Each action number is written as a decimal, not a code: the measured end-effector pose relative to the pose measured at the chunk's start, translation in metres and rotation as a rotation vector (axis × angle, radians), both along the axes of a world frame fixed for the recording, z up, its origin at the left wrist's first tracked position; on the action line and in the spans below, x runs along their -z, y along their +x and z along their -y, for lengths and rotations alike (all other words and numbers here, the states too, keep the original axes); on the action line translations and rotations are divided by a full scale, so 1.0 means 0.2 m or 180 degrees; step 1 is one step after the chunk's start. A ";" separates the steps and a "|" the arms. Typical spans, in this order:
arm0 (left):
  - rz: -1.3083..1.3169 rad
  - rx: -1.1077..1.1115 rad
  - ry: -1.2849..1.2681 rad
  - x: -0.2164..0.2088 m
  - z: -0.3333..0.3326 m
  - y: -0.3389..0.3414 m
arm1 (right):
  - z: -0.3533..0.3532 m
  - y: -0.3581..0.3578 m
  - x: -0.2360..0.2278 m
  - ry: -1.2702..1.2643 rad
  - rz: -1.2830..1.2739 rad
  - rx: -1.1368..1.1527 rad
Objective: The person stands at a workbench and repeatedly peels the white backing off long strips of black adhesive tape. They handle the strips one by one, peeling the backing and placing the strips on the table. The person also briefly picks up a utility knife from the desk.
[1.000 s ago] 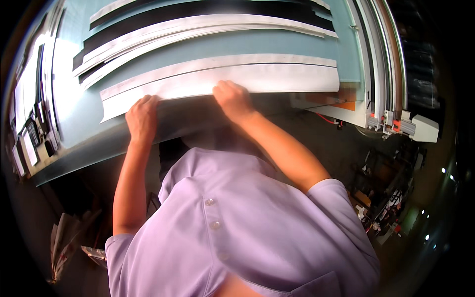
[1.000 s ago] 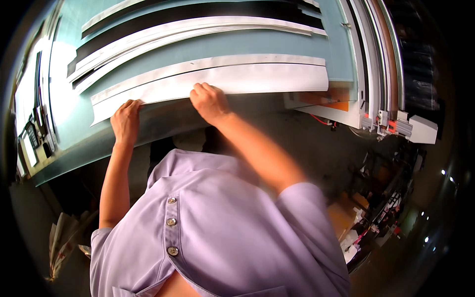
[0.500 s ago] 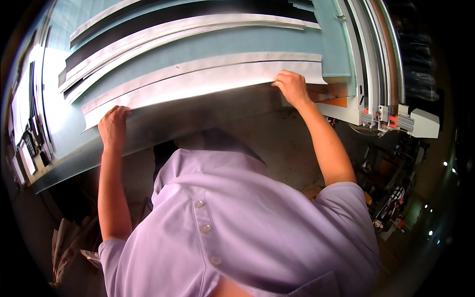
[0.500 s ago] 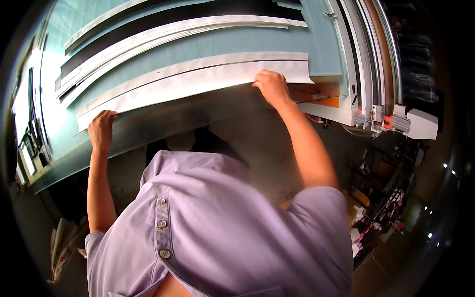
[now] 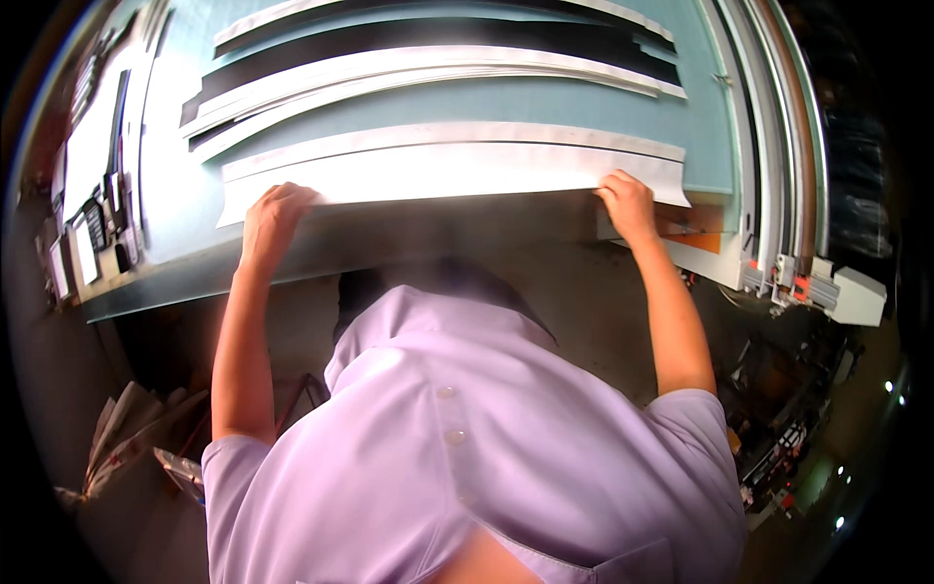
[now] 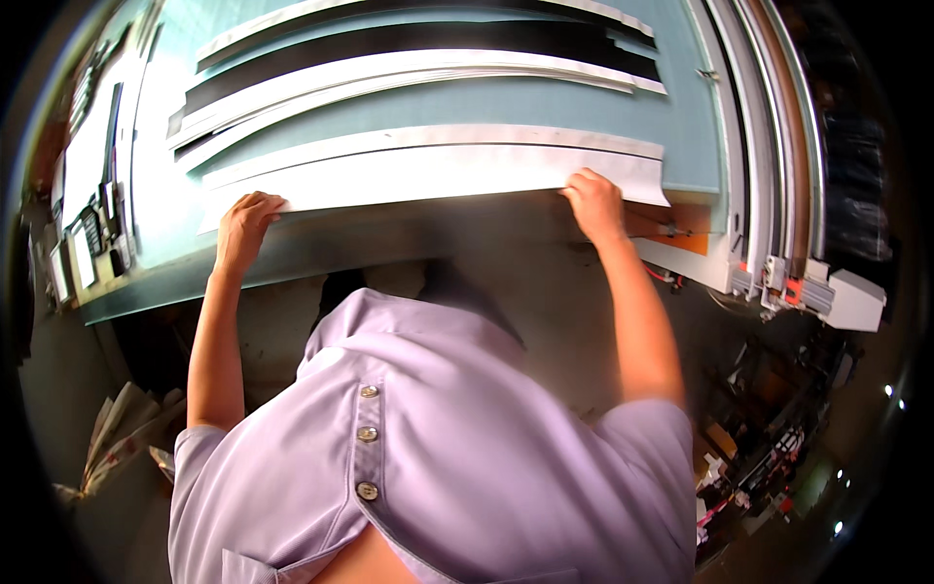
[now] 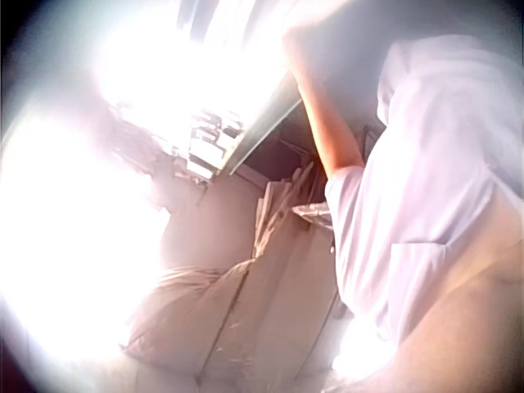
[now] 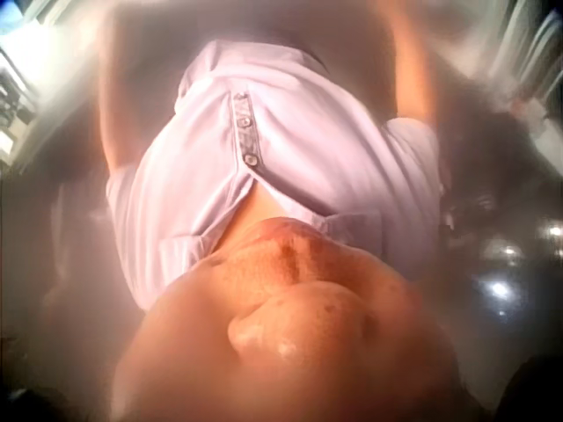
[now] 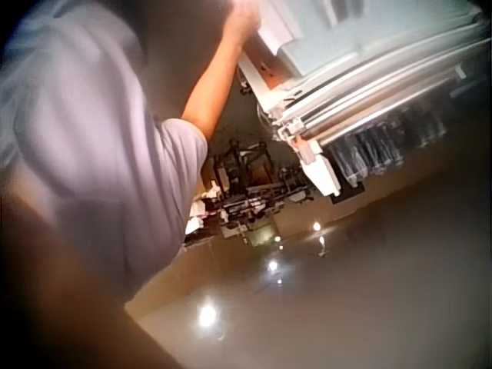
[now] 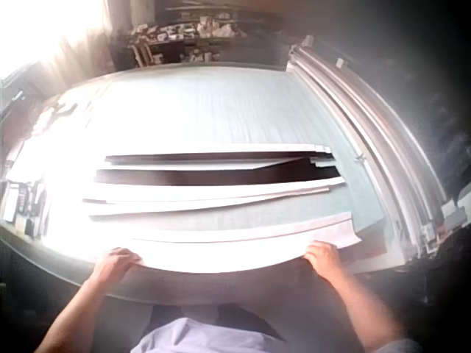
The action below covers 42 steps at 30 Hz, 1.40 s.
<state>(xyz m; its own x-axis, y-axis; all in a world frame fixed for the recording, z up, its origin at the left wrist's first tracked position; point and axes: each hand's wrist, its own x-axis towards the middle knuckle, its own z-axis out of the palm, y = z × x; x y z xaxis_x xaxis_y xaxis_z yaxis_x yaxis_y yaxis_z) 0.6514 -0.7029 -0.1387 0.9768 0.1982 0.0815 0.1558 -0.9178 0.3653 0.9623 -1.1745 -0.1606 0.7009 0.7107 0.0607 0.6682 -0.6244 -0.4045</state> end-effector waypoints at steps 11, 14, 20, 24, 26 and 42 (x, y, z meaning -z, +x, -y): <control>-0.0822 -0.0376 0.0122 0.02 -0.21 0.02 | -0.28 -0.16 -0.09 -0.0449 0.0114 -0.0850; -0.0727 -0.0499 -0.0298 -0.05 -0.17 -0.05 | -0.49 -0.34 -0.04 -0.0330 0.0612 -0.1071; 0.0955 -0.3377 -0.1742 0.05 -0.45 -0.50 | -0.48 -0.34 -0.03 0.0137 0.0657 -0.0951; -0.0021 -0.3690 -0.4834 0.00 -0.49 -0.39 | -0.45 -0.35 -0.02 0.0154 0.0759 -0.1050; -0.0130 -0.3265 -0.4802 0.00 -0.51 -0.32 | -0.43 -0.36 -0.03 0.0094 0.0749 -0.1107; 0.0804 -0.2026 -0.4252 0.19 -0.43 -0.47 | -0.83 0.09 -0.14 -0.1052 -0.1494 -0.0543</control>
<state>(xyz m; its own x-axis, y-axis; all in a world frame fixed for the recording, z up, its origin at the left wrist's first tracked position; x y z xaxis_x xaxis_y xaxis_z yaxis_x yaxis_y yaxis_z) 0.5569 -0.6175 -0.1762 0.6891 0.6353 -0.3487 0.1963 0.2995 0.9337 0.9805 -1.0087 -0.1319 0.4735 0.7440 -0.4714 0.5670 -0.6671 -0.4833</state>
